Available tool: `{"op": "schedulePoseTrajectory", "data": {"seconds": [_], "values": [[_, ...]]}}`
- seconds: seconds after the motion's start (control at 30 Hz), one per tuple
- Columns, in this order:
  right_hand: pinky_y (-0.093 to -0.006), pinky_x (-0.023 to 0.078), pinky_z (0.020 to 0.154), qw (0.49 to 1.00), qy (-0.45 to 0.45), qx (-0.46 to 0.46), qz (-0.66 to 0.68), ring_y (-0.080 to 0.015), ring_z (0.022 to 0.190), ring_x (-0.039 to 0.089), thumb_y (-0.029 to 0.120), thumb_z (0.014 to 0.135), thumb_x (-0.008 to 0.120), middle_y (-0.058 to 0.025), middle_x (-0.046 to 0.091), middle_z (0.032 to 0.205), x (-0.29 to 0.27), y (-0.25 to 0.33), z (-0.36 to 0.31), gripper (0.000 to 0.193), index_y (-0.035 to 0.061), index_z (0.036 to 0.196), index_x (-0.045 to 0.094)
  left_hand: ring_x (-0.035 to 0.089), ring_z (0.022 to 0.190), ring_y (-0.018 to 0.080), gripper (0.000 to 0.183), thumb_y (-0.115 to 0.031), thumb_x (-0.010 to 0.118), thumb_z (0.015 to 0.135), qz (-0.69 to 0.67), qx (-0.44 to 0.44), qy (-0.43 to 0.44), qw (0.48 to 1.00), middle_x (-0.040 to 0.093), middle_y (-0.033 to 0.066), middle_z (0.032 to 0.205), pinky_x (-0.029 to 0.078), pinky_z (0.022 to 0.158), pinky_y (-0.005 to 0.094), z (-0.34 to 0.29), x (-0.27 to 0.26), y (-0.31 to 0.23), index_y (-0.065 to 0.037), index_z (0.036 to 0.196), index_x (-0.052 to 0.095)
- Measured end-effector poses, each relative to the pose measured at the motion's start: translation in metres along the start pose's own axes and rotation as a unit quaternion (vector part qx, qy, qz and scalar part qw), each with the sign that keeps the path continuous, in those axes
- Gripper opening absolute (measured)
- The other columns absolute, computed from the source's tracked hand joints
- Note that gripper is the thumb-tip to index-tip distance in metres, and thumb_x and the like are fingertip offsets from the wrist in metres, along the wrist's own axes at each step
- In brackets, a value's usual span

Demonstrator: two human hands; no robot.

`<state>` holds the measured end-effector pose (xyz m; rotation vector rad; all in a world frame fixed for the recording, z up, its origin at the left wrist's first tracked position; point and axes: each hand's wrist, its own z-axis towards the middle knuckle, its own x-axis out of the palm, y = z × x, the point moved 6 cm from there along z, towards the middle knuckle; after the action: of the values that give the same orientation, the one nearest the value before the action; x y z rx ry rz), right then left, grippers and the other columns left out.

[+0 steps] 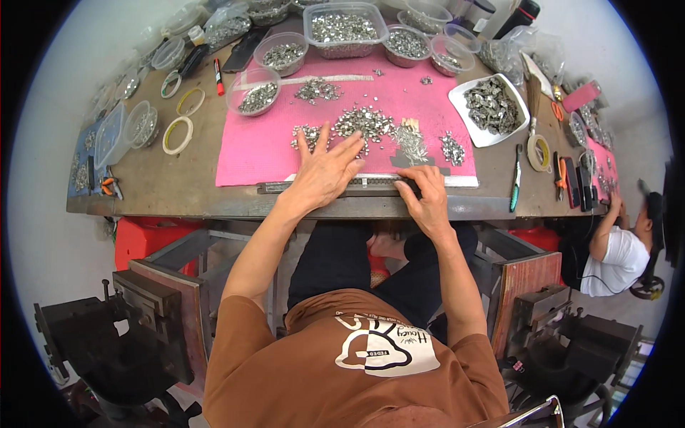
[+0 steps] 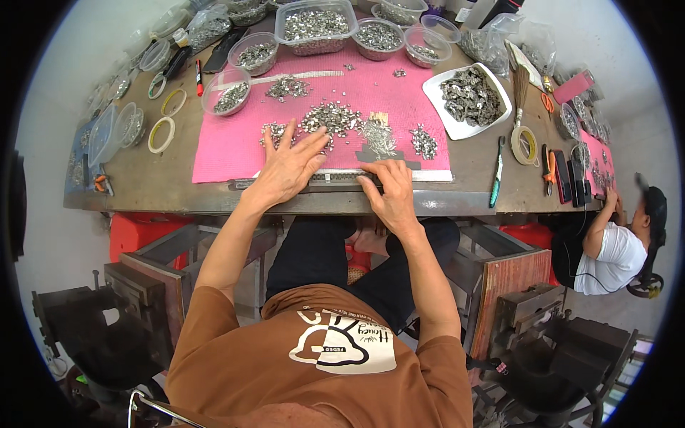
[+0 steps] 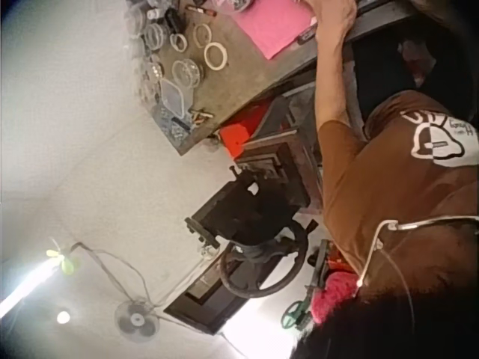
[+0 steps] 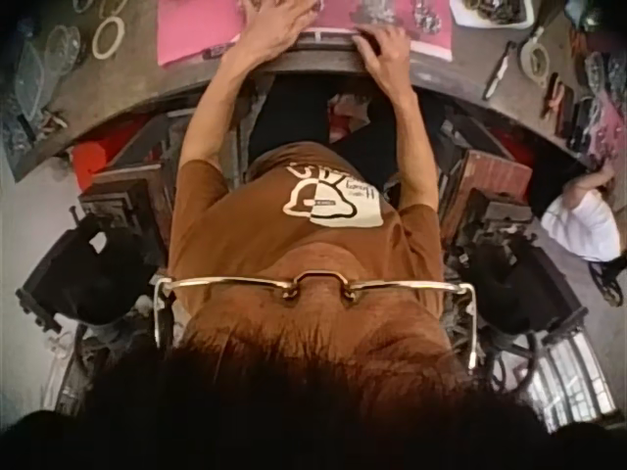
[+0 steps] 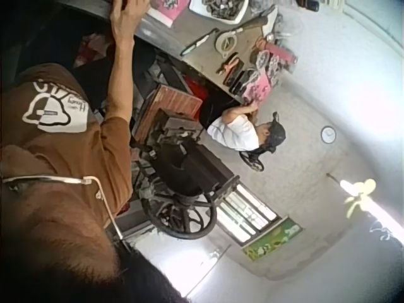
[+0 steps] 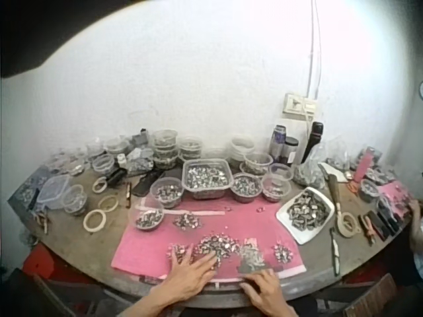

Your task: The person removes a metal strip mold from a manual press machine, arranges small metal components into the strip by hand, and then reinserts the strip into the press to operate it.

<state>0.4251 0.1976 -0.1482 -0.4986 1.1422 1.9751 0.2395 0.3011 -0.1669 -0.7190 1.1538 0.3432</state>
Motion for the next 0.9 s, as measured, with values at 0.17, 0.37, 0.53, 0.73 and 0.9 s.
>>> {"op": "schedulePoseTrajectory", "data": {"seconds": [0.17, 0.37, 0.53, 0.73, 0.9], "values": [[-0.0392, 0.043, 0.086, 1.0, 0.03, 0.006, 0.006, -0.0273, 0.096, 0.061, 0.009, 0.087, 0.073, -0.009, 0.068, 0.102, -0.006, -0.013, 0.015, 0.017, 0.0043, 0.104, 0.072, 0.022, 0.151, 0.0476, 0.049, -0.04, 0.039, 0.109, -0.011, 0.011, 0.066, 0.998, 0.049, 0.0015, 0.156, 0.003, 0.112, 0.0811, -0.02, -0.016, 0.006, -0.013, 0.146, 0.056], [-0.0484, 0.038, 0.111, 0.986, 0.11, -0.087, -0.09, -0.0349, 0.133, 0.05, 0.015, 0.093, 0.066, -0.0131, 0.059, 0.141, 0.04, -0.002, 0.059, 0.043, 0.003, 0.134, 0.059, 0.021, 0.151, 0.0483, 0.053, -0.043, 0.039, 0.109, -0.071, -0.021, -0.006, 0.997, 0.043, 0.003, 0.16, 0.003, 0.111, 0.0808, -0.007, -0.017, 0.014, -0.012, 0.151, 0.05], [-0.0486, 0.037, 0.112, 0.97, 0.168, -0.121, -0.126, -0.0343, 0.136, 0.048, 0.011, 0.096, 0.061, -0.0114, 0.057, 0.144, 0.049, 0.008, 0.051, 0.038, 0.0024, 0.133, 0.062, 0.022, 0.151, 0.0491, 0.053, -0.042, 0.038, 0.109, -0.034, -0.004, 0.033, 0.999, 0.042, 0.0028, 0.161, 0.004, 0.111, 0.0813, -0.008, -0.009, 0.011, -0.012, 0.15, 0.051], [-0.0472, 0.039, 0.11, 0.965, 0.224, -0.113, -0.076, -0.0329, 0.133, 0.053, 0.007, 0.096, 0.061, -0.0103, 0.065, 0.135, 0.022, 0.003, 0.041, 0.029, 0.0027, 0.124, 0.069, 0.03, 0.149, 0.0435, 0.042, -0.038, 0.046, 0.107, -0.106, 0.003, 0.05, 0.993, 0.061, 0.0037, 0.144, 0.004, 0.113, 0.0784, -0.031, -0.023, 0.013, -0.014, 0.136, 0.066], [-0.0418, 0.047, 0.096, 0.987, 0.158, -0.03, 0.002, -0.0318, 0.111, 0.062, 0.005, 0.093, 0.065, -0.0124, 0.07, 0.113, 0.014, -0.008, 0.048, 0.02, 0.0028, 0.112, 0.072, 0.06, 0.103, 0.0213, 0.015, -0.018, 0.07, 0.093, -0.123, -0.068, -0.108, 0.984, 0.073, 0.0013, 0.101, 0.029, 0.107, 0.0507, -0.022, -0.033, 0.027, -0.013, 0.106, 0.076]]}}
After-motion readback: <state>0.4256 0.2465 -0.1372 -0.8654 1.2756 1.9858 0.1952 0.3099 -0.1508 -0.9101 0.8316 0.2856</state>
